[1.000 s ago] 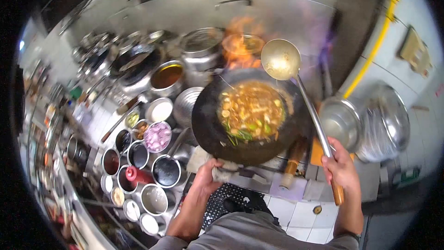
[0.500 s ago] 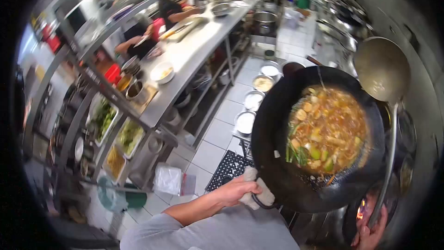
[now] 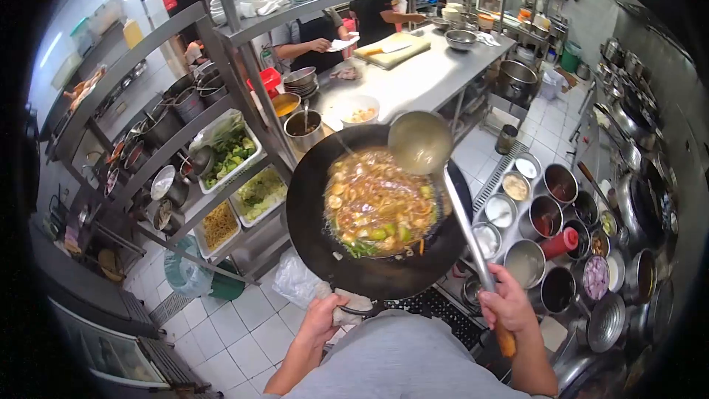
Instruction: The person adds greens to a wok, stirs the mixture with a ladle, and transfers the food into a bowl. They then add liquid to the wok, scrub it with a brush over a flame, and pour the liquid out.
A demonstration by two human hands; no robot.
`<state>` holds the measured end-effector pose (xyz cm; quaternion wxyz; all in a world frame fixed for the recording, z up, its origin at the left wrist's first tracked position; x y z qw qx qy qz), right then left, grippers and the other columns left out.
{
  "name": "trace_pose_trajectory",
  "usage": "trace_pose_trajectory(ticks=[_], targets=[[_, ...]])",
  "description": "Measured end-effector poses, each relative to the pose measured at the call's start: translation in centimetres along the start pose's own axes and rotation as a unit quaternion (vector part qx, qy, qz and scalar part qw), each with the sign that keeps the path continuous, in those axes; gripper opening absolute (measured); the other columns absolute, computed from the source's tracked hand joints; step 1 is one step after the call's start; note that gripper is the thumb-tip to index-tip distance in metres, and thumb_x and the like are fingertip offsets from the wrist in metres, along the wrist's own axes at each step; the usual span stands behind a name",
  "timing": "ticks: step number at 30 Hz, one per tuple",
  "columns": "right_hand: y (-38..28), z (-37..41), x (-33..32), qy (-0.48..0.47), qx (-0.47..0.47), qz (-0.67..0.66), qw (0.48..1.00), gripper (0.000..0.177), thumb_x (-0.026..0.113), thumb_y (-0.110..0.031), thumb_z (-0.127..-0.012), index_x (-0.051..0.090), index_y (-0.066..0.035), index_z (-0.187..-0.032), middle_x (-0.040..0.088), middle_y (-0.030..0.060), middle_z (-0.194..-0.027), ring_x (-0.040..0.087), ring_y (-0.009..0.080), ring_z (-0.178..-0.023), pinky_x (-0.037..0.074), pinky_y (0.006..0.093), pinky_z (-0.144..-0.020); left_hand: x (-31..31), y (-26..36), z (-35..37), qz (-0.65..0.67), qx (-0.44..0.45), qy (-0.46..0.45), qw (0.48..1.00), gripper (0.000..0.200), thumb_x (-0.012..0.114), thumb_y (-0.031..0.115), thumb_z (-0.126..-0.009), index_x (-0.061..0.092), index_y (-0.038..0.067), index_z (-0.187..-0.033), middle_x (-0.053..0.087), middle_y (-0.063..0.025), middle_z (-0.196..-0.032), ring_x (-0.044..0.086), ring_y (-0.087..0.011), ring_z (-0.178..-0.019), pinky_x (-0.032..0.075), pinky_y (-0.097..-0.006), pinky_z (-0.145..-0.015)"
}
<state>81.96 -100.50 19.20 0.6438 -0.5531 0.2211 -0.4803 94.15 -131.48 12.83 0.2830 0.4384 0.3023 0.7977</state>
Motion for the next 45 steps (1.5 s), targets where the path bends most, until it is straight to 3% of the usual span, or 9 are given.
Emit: trace_pose_trajectory(ticks=[5, 12, 17, 24, 29, 32, 37, 42, 45], targets=[[-0.2, -7.3, 3.1, -0.068, 0.074, 0.034, 0.994, 0.054, 0.059, -0.006, -0.09, 0.035, -0.007, -0.138, 0.051, 0.0018, -0.071, 0.047, 0.0075, -0.047, 0.04, 0.0238, -0.038, -5.8, -1.9, -2.2, 0.074, 0.015, 0.105, 0.992, 0.024, 0.053, 0.004, -0.083, 0.058, -0.006, -0.105, 0.066, -0.0155, -0.093, 0.069, -0.0266, -0.079, 0.059, -0.0378, -0.065], [-2.7, -15.7, 3.7, -0.114, 0.002, 0.416, 0.902, 0.06, 0.06, -0.007, -0.087, 0.036, -0.008, -0.142, 0.06, 0.0064, -0.074, 0.055, 0.0113, -0.057, 0.046, 0.0304, -0.052, -5.8, -4.1, -4.3, 0.16, 0.061, 0.184, 0.968, 0.025, 0.056, 0.006, -0.081, 0.059, -0.007, -0.102, 0.066, -0.0186, -0.096, 0.068, -0.0304, -0.084, 0.057, -0.0428, -0.075], [-4.9, -21.5, 6.3, -0.148, -0.12, 0.543, 0.818, 0.062, 0.057, -0.007, -0.083, 0.037, -0.005, -0.141, 0.063, 0.0292, -0.089, 0.06, 0.0495, -0.087, 0.048, 0.0493, -0.078, -4.7, -7.2, -5.8, 0.19, 0.071, 0.239, 0.95, 0.027, 0.055, 0.007, -0.083, 0.058, -0.007, -0.106, 0.065, -0.0154, -0.101, 0.067, -0.0262, -0.088, 0.055, -0.0411, -0.074], [-3.8, -26.9, 7.3, -0.233, -0.087, 0.573, 0.781, 0.062, 0.056, -0.008, -0.084, 0.036, -0.004, -0.142, 0.063, 0.0323, -0.088, 0.061, 0.0486, -0.086, 0.046, 0.0527, -0.078, -1.6, -7.5, -6.6, 0.23, 0.059, 0.255, 0.937, 0.026, 0.055, 0.007, -0.083, 0.059, -0.007, -0.104, 0.066, -0.0152, -0.096, 0.068, -0.0274, -0.083, 0.056, -0.0408, -0.07], [-2.5, -24.8, 7.0, -0.354, 0.004, 0.536, 0.767, 0.066, 0.063, -0.011, -0.084, 0.035, -0.008, -0.144, 0.062, 0.0213, -0.085, 0.062, 0.0319, -0.074, 0.049, 0.0393, -0.073, -0.7, -7.4, -6.8, 0.226, 0.071, 0.269, 0.934, 0.025, 0.054, 0.008, -0.083, 0.06, -0.005, -0.104, 0.067, -0.0136, -0.095, 0.068, -0.0262, -0.083, 0.056, -0.0399, -0.071], [-4.0, -23.5, 4.6, -0.372, -0.008, 0.452, 0.811, 0.061, 0.06, -0.01, -0.086, 0.038, -0.008, -0.142, 0.066, 0.0215, -0.092, 0.066, 0.0396, -0.086, 0.05, 0.0406, -0.078, -0.5, -6.7, -6.4, 0.226, 0.068, 0.283, 0.93, 0.025, 0.054, 0.008, -0.082, 0.06, -0.004, -0.104, 0.066, -0.0127, -0.096, 0.068, -0.025, -0.084, 0.056, -0.0392, -0.072], [-6.8, -24.7, 4.9, -0.222, -0.096, 0.583, 0.776, 0.06, 0.058, -0.006, -0.084, 0.038, -0.007, -0.14, 0.066, 0.0238, -0.094, 0.065, 0.0402, -0.083, 0.051, 0.0431, -0.078, -1.2, -6.9, -6.2, 0.217, 0.047, 0.304, 0.926, 0.025, 0.056, 0.011, -0.081, 0.062, -0.005, -0.099, 0.067, -0.0164, -0.093, 0.068, -0.0286, -0.08, 0.056, -0.0412, -0.069], [-1.4, -23.5, 5.4, -0.278, -0.008, 0.51, 0.814, 0.06, 0.06, -0.008, -0.085, 0.036, -0.008, -0.14, 0.061, 0.0161, -0.079, 0.06, 0.0271, -0.065, 0.049, 0.0388, -0.065, -2.6, -7.7, -6.8, 0.223, 0.056, 0.277, 0.933, 0.026, 0.056, 0.012, -0.081, 0.061, -0.006, -0.099, 0.068, -0.0172, -0.093, 0.068, -0.0293, -0.08, 0.056, -0.0416, -0.068], [-1.9, -20.2, 4.9, -0.288, 0.166, 0.42, 0.844, 0.061, 0.06, -0.008, -0.084, 0.037, -0.008, -0.141, 0.059, 0.0124, -0.076, 0.056, 0.023, -0.058, 0.048, 0.0367, -0.059, -2.7, -7.1, -6.4, 0.216, 0.047, 0.28, 0.934, 0.026, 0.056, 0.012, -0.081, 0.061, -0.006, -0.099, 0.067, -0.0176, -0.094, 0.068, -0.0296, -0.08, 0.056, -0.0418, -0.069]])
Point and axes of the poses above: each hand's wrist, its own z-axis away from the middle knuckle, its own x-axis out of the palm, y = z × x, the point moved 6 cm from there along -z, towards the middle knuckle
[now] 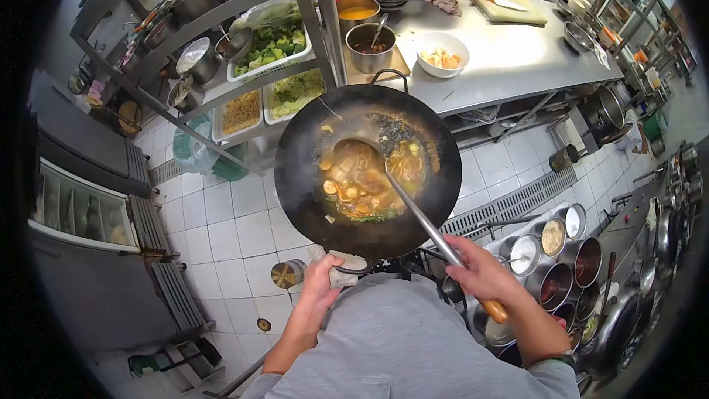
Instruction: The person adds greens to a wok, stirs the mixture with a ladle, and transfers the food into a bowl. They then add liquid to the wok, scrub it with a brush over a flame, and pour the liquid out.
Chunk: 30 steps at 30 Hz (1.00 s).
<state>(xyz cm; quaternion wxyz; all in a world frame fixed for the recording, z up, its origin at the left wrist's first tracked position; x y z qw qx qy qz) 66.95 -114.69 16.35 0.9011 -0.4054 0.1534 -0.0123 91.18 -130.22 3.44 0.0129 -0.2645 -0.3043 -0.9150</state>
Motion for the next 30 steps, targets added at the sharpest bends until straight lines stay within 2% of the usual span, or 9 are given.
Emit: trace_pose_trajectory(ticks=[2, 5, 10, 13, 17, 21, 22, 26, 30], targets=[[0.4, 1.4, -0.7, 0.013, 0.019, 0.005, 1.0, 0.061, 0.06, -0.007, -0.084, 0.037, -0.008, -0.14, 0.059, 0.0143, -0.074, 0.057, 0.0246, -0.056, 0.047, 0.0372, -0.057, 0.4, 1.0, 0.7, -0.002, 0.0, 0.005, 1.0, 0.026, 0.056, 0.011, -0.081, 0.061, -0.007, -0.099, 0.067, -0.0179, -0.094, 0.068, -0.0299, -0.081, 0.056, -0.0422, -0.07], [-1.9, 1.8, -2.5, 0.171, -0.085, 0.187, 0.964, 0.06, 0.058, -0.007, -0.083, 0.038, -0.008, -0.14, 0.058, 0.0194, -0.071, 0.06, 0.0308, -0.059, 0.048, 0.0397, -0.06, 1.2, 1.7, 1.2, 0.015, -0.026, -0.025, 0.999, 0.023, 0.054, 0.006, -0.082, 0.059, -0.002, -0.104, 0.065, -0.0115, -0.097, 0.066, -0.024, -0.088, 0.055, -0.0394, -0.073], [-1.2, 3.3, -1.4, 0.172, -0.084, 0.237, 0.952, 0.061, 0.058, -0.006, -0.085, 0.035, -0.009, -0.142, 0.056, 0.0118, -0.068, 0.056, 0.0213, -0.058, 0.045, 0.0338, -0.056, 0.6, 1.6, 1.2, 0.021, -0.037, -0.022, 0.999, 0.024, 0.053, 0.004, -0.083, 0.059, -0.003, -0.105, 0.065, -0.0117, -0.098, 0.067, -0.0246, -0.087, 0.056, -0.0396, -0.072], [-1.0, 5.5, 1.0, 0.021, 0.075, -0.08, 0.994, 0.059, 0.057, -0.003, -0.087, 0.036, -0.01, -0.142, 0.055, 0.0066, -0.068, 0.051, 0.0128, -0.051, 0.04, 0.0273, -0.047, 0.6, 1.6, 1.3, 0.02, -0.038, -0.018, 0.999, 0.022, 0.053, 0.004, -0.083, 0.058, -0.004, -0.103, 0.065, -0.012, -0.097, 0.067, -0.0249, -0.086, 0.056, -0.0397, -0.073], [-0.9, 7.1, 0.7, 0.026, 0.05, -0.139, 0.989, 0.062, 0.056, -0.001, -0.088, 0.033, -0.012, -0.144, 0.055, 0.0039, -0.075, 0.046, 0.0063, -0.048, 0.038, 0.0219, -0.044, 0.5, 1.9, 1.0, 0.032, -0.035, -0.041, 0.998, 0.02, 0.053, 0.005, -0.084, 0.058, -0.005, -0.1, 0.066, -0.0135, -0.093, 0.068, -0.026, -0.084, 0.056, -0.04, -0.072], [-2.0, 4.4, -2.0, 0.162, -0.044, 0.133, 0.977, 0.065, 0.06, -0.006, -0.085, 0.032, -0.009, -0.144, 0.058, 0.0104, -0.079, 0.056, 0.0179, -0.061, 0.047, 0.0331, -0.058, 1.1, 2.3, 1.1, 0.031, -0.029, -0.054, 0.998, 0.018, 0.053, 0.005, -0.084, 0.059, -0.007, -0.096, 0.066, -0.0156, -0.09, 0.068, -0.0271, -0.083, 0.056, -0.0402, -0.071], [-1.9, 3.3, -2.4, 0.189, -0.075, 0.176, 0.963, 0.063, 0.058, -0.003, -0.085, 0.033, -0.008, -0.142, 0.052, 0.0049, -0.072, 0.051, 0.014, -0.057, 0.043, 0.0297, -0.053, 1.1, 2.1, 0.9, 0.032, -0.027, -0.055, 0.998, 0.018, 0.053, 0.005, -0.084, 0.059, -0.007, -0.096, 0.066, -0.0159, -0.09, 0.068, -0.0273, -0.083, 0.056, -0.0403, -0.071], [-2.3, 1.3, -1.0, 0.172, -0.078, 0.216, 0.958, 0.059, 0.057, -0.009, -0.087, 0.033, -0.01, -0.141, 0.053, 0.0062, -0.069, 0.052, 0.0156, -0.056, 0.043, 0.0297, -0.053, 2.3, 2.9, 1.8, 0.01, -0.033, -0.05, 0.998, 0.017, 0.053, 0.005, -0.084, 0.06, -0.007, -0.093, 0.066, -0.0161, -0.09, 0.068, -0.0266, -0.082, 0.056, -0.0395, -0.07], [-2.6, 1.8, 2.9, -0.019, 0.056, -0.111, 0.992, 0.045, 0.048, -0.006, -0.093, 0.037, -0.013, -0.137, 0.049, 0.003, -0.069, 0.045, 0.0105, -0.046, 0.037, 0.0255, -0.039, 2.8, 1.7, 0.6, -0.015, -0.006, -0.057, 0.998, 0.026, 0.054, 0.01, -0.084, 0.059, -0.011, -0.099, 0.066, -0.0218, -0.096, 0.067, -0.032, -0.085, 0.056, -0.0417, -0.072]])
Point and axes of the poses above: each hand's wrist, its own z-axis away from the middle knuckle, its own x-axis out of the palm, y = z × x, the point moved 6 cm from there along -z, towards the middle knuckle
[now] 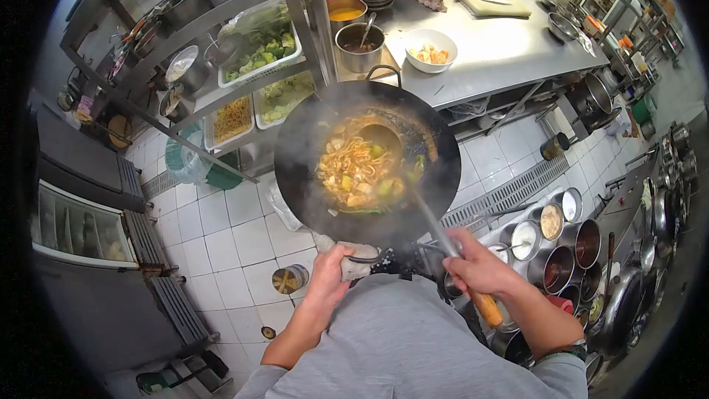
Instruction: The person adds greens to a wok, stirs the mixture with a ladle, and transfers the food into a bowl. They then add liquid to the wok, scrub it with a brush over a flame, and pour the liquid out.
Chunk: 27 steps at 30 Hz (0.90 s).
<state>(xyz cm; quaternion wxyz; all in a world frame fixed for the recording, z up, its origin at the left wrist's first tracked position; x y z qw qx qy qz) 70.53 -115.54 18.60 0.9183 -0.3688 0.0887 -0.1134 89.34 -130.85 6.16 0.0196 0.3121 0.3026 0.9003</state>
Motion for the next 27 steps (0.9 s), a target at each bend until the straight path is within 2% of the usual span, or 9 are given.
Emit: trace_pose_trajectory(ticks=[2, 3, 7, 11, 15, 16, 19, 21, 27], targets=[[0.3, 0.0, 0.5, -0.075, 0.03, -0.228, 0.97, 0.043, 0.048, -0.007, -0.094, 0.038, -0.012, -0.136, 0.046, 0.0022, -0.071, 0.043, 0.0082, -0.046, 0.035, 0.0241, -0.037, 0.4, -0.2, -0.7, -0.002, 0.009, -0.001, 1.0, 0.027, 0.054, 0.01, -0.084, 0.059, -0.012, -0.1, 0.066, -0.0219, -0.096, 0.068, -0.0318, -0.085, 0.056, -0.0418, -0.072], [0.5, 0.1, 0.7, -0.113, 0.045, -0.338, 0.933, 0.042, 0.047, -0.007, -0.095, 0.038, -0.011, -0.136, 0.044, 0.0018, -0.072, 0.042, 0.007, -0.046, 0.035, 0.0234, -0.035, 0.7, 0.0, -0.7, 0.003, 0.007, -0.008, 1.0, 0.027, 0.053, 0.009, -0.084, 0.059, -0.012, -0.101, 0.066, -0.0218, -0.096, 0.067, -0.0317, -0.085, 0.056, -0.0416, -0.072], [0.7, 0.3, -0.1, -0.216, 0.018, -0.497, 0.84, 0.043, 0.05, -0.007, -0.093, 0.039, -0.009, -0.135, 0.044, 0.0032, -0.076, 0.039, 0.0036, -0.047, 0.034, 0.0212, -0.034, 1.0, 1.3, -1.0, 0.009, -0.007, -0.034, 0.999, 0.028, 0.053, 0.009, -0.085, 0.059, -0.012, -0.101, 0.066, -0.0214, -0.098, 0.067, -0.0317, -0.085, 0.056, -0.0416, -0.074], [2.1, 1.0, -2.7, -0.172, -0.043, -0.421, 0.889, 0.044, 0.051, -0.007, -0.094, 0.039, -0.013, -0.136, 0.044, 0.0044, -0.075, 0.039, 0.0048, -0.045, 0.035, 0.0221, -0.033, 0.3, 1.6, -0.9, -0.013, -0.002, -0.031, 0.999, 0.027, 0.054, 0.01, -0.085, 0.06, -0.011, -0.1, 0.066, -0.0216, -0.099, 0.067, -0.0325, -0.086, 0.056, -0.0427, -0.076], [0.6, -0.6, -5.2, -0.142, -0.061, -0.397, 0.905, 0.041, 0.052, -0.008, -0.093, 0.041, -0.014, -0.132, 0.045, 0.0027, -0.076, 0.039, 0.0061, -0.045, 0.034, 0.0227, -0.033, 1.4, 1.3, -2.1, -0.01, 0.016, -0.052, 0.998, 0.026, 0.054, 0.01, -0.083, 0.06, -0.01, -0.099, 0.066, -0.0215, -0.098, 0.068, -0.0331, -0.087, 0.056, -0.0437, -0.076], [-0.7, -0.5, -5.7, -0.108, -0.028, -0.394, 0.912, 0.037, 0.051, -0.007, -0.093, 0.042, -0.013, -0.128, 0.046, 0.0014, -0.076, 0.039, 0.005, -0.045, 0.033, 0.0218, -0.033, 2.0, 1.5, -2.2, -0.004, 0.013, -0.051, 0.999, 0.026, 0.054, 0.01, -0.083, 0.06, -0.01, -0.098, 0.066, -0.0215, -0.098, 0.068, -0.0332, -0.087, 0.056, -0.0437, -0.076], [-3.1, -0.8, -8.4, -0.124, -0.034, -0.412, 0.902, 0.03, 0.049, -0.008, -0.094, 0.046, -0.013, -0.124, 0.042, 0.0015, -0.075, 0.038, 0.0034, -0.046, 0.033, 0.0213, -0.034, 4.4, 2.1, -3.0, 0.017, 0.004, -0.057, 0.998, 0.025, 0.054, 0.01, -0.083, 0.06, -0.01, -0.098, 0.067, -0.0217, -0.096, 0.068, -0.0334, -0.086, 0.056, -0.0435, -0.076], [-4.6, -0.9, -10.3, -0.145, -0.049, -0.458, 0.876, 0.029, 0.047, -0.006, -0.094, 0.047, -0.01, -0.123, 0.043, 0.0023, -0.077, 0.039, 0.0034, -0.047, 0.036, 0.0224, -0.034, 5.7, 2.3, -3.6, 0.028, -0.014, -0.061, 0.998, 0.025, 0.054, 0.01, -0.083, 0.06, -0.01, -0.097, 0.067, -0.0219, -0.096, 0.068, -0.0334, -0.086, 0.057, -0.0432, -0.075], [-9.9, -0.7, -15.3, -0.173, -0.109, -0.519, 0.83, 0.031, 0.042, -0.006, -0.095, 0.044, -0.007, -0.125, 0.042, 0.0026, -0.077, 0.043, 0.0031, -0.048, 0.04, 0.0242, -0.033, 8.4, 2.8, -4.9, 0.013, 0.032, -0.04, 0.999, 0.026, 0.055, 0.011, -0.083, 0.061, -0.01, -0.097, 0.067, -0.0224, -0.097, 0.068, -0.0328, -0.085, 0.057, -0.0423, -0.073]])
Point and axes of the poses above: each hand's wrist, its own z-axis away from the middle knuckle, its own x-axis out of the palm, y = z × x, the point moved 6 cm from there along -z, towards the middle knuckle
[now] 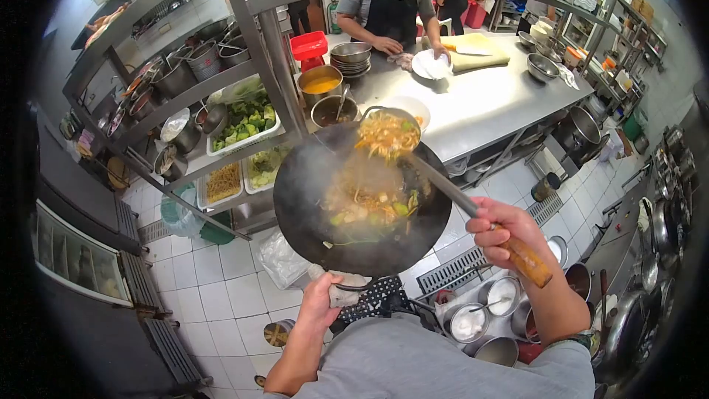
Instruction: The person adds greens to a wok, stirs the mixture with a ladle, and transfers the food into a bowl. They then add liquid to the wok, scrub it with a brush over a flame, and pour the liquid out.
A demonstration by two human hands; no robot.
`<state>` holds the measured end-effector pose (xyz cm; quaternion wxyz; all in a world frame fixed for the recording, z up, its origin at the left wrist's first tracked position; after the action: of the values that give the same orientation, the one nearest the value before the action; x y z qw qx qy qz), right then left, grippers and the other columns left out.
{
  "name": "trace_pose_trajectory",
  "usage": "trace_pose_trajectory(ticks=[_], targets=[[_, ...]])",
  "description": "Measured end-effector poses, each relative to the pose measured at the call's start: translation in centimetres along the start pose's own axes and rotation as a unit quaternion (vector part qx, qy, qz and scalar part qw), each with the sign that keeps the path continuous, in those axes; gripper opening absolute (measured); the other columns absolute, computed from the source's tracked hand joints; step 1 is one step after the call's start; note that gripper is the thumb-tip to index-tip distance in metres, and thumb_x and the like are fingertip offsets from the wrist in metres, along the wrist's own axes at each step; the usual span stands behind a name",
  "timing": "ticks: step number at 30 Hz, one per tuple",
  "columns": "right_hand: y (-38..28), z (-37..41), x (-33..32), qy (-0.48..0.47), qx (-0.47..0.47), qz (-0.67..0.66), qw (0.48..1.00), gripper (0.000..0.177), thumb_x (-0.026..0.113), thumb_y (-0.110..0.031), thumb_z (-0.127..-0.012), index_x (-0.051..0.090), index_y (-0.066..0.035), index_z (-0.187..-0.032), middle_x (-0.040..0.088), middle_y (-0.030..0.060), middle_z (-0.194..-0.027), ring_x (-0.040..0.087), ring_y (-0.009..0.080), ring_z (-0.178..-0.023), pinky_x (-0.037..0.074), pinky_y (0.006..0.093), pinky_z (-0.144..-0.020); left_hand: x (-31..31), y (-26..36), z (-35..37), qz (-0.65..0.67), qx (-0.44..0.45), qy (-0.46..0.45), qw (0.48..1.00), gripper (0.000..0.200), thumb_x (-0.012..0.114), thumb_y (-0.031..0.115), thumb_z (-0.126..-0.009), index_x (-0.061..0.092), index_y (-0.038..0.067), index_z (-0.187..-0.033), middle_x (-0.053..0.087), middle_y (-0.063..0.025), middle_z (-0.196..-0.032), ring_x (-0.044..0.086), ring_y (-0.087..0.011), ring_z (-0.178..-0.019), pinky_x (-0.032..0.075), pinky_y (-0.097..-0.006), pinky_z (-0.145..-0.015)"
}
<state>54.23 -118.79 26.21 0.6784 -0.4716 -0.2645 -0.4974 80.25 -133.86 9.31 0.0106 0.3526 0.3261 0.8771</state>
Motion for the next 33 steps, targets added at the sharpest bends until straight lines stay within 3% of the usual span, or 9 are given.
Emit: trace_pose_trajectory(ticks=[8, 12, 16, 21, 25, 28, 29, 32, 33], targets=[[-7.3, -2.2, 1.4, -0.063, -0.052, 0.007, 0.997, 0.018, 0.04, -0.007, -0.097, 0.045, -0.004, -0.115, 0.044, 0.0019, -0.077, 0.044, 0.0023, -0.049, 0.043, 0.0232, -0.034, 0.8, -0.1, 0.7, 0.009, -0.011, 0.015, 1.0, 0.025, 0.053, 0.007, -0.083, 0.057, -0.008, -0.103, 0.065, -0.0191, -0.098, 0.068, -0.031, -0.085, 0.057, -0.0424, -0.075], [-10.3, -4.3, -0.5, -0.068, -0.053, 0.035, 0.996, 0.013, 0.04, -0.009, -0.098, 0.045, -0.005, -0.11, 0.047, 0.0025, -0.077, 0.044, 0.0022, -0.049, 0.036, 0.0205, -0.034, 0.4, -0.5, 0.8, 0.014, -0.013, 0.027, 0.999, 0.024, 0.052, 0.004, -0.083, 0.055, -0.006, -0.104, 0.065, -0.0171, -0.098, 0.068, -0.0298, -0.086, 0.057, -0.0422, -0.075], [-12.0, -7.4, -3.0, 0.026, -0.07, 0.148, 0.986, 0.016, 0.048, -0.008, -0.094, 0.046, -0.008, -0.11, 0.048, 0.0011, -0.074, 0.042, 0.0024, -0.049, 0.03, 0.0192, -0.034, 0.5, -0.5, 0.9, -0.013, 0.005, 0.061, 0.998, 0.027, 0.054, 0.009, -0.081, 0.059, -0.012, -0.097, 0.065, -0.0236, -0.096, 0.067, -0.0355, -0.085, 0.056, -0.0453, -0.078], [-12.5, -11.6, -7.2, 0.152, -0.109, 0.334, 0.924, 0.044, 0.056, -0.004, -0.086, 0.037, -0.008, -0.127, 0.05, 0.0021, -0.072, 0.045, 0.0086, -0.048, 0.036, 0.0266, -0.038, 0.7, -0.3, 0.8, -0.021, 0.036, 0.069, 0.997, 0.026, 0.054, 0.009, -0.081, 0.059, -0.012, -0.097, 0.065, -0.0231, -0.094, 0.067, -0.0345, -0.082, 0.057, -0.0446, -0.073], [-12.5, -14.5, -10.6, 0.189, -0.135, 0.535, 0.812, 0.051, 0.056, -0.006, -0.086, 0.035, -0.006, -0.132, 0.053, 0.0059, -0.073, 0.05, 0.0139, -0.051, 0.042, 0.0307, -0.044, 0.5, -0.4, 0.5, -0.03, 0.013, 0.071, 0.997, 0.026, 0.055, 0.009, -0.081, 0.059, -0.01, -0.097, 0.065, -0.0228, -0.095, 0.067, -0.0346, -0.085, 0.057, -0.0447, -0.074], [-11.9, -14.7, -11.5, 0.222, -0.191, 0.719, 0.63, 0.052, 0.056, -0.007, -0.083, 0.038, -0.001, -0.131, 0.062, 0.0179, -0.079, 0.062, 0.0269, -0.059, 0.051, 0.0415, -0.056, 1.3, -0.3, 0.4, -0.004, 0.008, 0.062, 0.998, 0.025, 0.054, 0.008, -0.081, 0.059, -0.009, -0.099, 0.066, -0.0216, -0.096, 0.067, -0.0335, -0.085, 0.057, -0.0441, -0.076], [-11.4, -13.7, -10.1, 0.261, -0.214, 0.791, 0.511, 0.052, 0.054, -0.008, -0.083, 0.039, 0.0, -0.132, 0.064, 0.0281, -0.088, 0.065, 0.0416, -0.078, 0.051, 0.0492, -0.074, 1.4, -0.5, 0.3, 0.009, 0.002, 0.053, 0.999, 0.024, 0.054, 0.006, -0.081, 0.058, -0.009, -0.1, 0.066, -0.0206, -0.095, 0.068, -0.0323, -0.083, 0.057, -0.0434, -0.074], [-10.1, -12.1, -9.3, 0.299, -0.205, 0.831, 0.421, 0.055, 0.053, -0.011, -0.085, 0.037, -0.004, -0.137, 0.064, 0.0296, -0.093, 0.062, 0.0465, -0.087, 0.047, 0.0532, -0.08, 1.2, -0.5, 0.0, 0.01, 0.001, 0.043, 0.999, 0.023, 0.053, 0.006, -0.082, 0.058, -0.009, -0.1, 0.066, -0.0196, -0.094, 0.068, -0.0313, -0.082, 0.058, -0.0428, -0.073], [-9.6, -11.2, -9.1, 0.291, -0.261, 0.823, 0.412, 0.057, 0.054, -0.012, -0.085, 0.036, -0.01, -0.14, 0.065, 0.0274, -0.089, 0.063, 0.0451, -0.084, 0.048, 0.0521, -0.077, 1.2, -0.6, 0.1, 0.006, 0.003, 0.046, 0.999, 0.023, 0.053, 0.006, -0.082, 0.058, -0.009, -0.099, 0.066, -0.0196, -0.094, 0.068, -0.0314, -0.082, 0.057, -0.0429, -0.073]])
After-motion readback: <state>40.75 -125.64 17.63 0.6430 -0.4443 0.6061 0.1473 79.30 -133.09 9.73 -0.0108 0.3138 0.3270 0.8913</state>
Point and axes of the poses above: each hand's wrist, its own z-axis away from the middle knuckle, its own x-axis out of the palm, y = z × x, the point moved 6 cm from there along -z, towards the middle knuckle
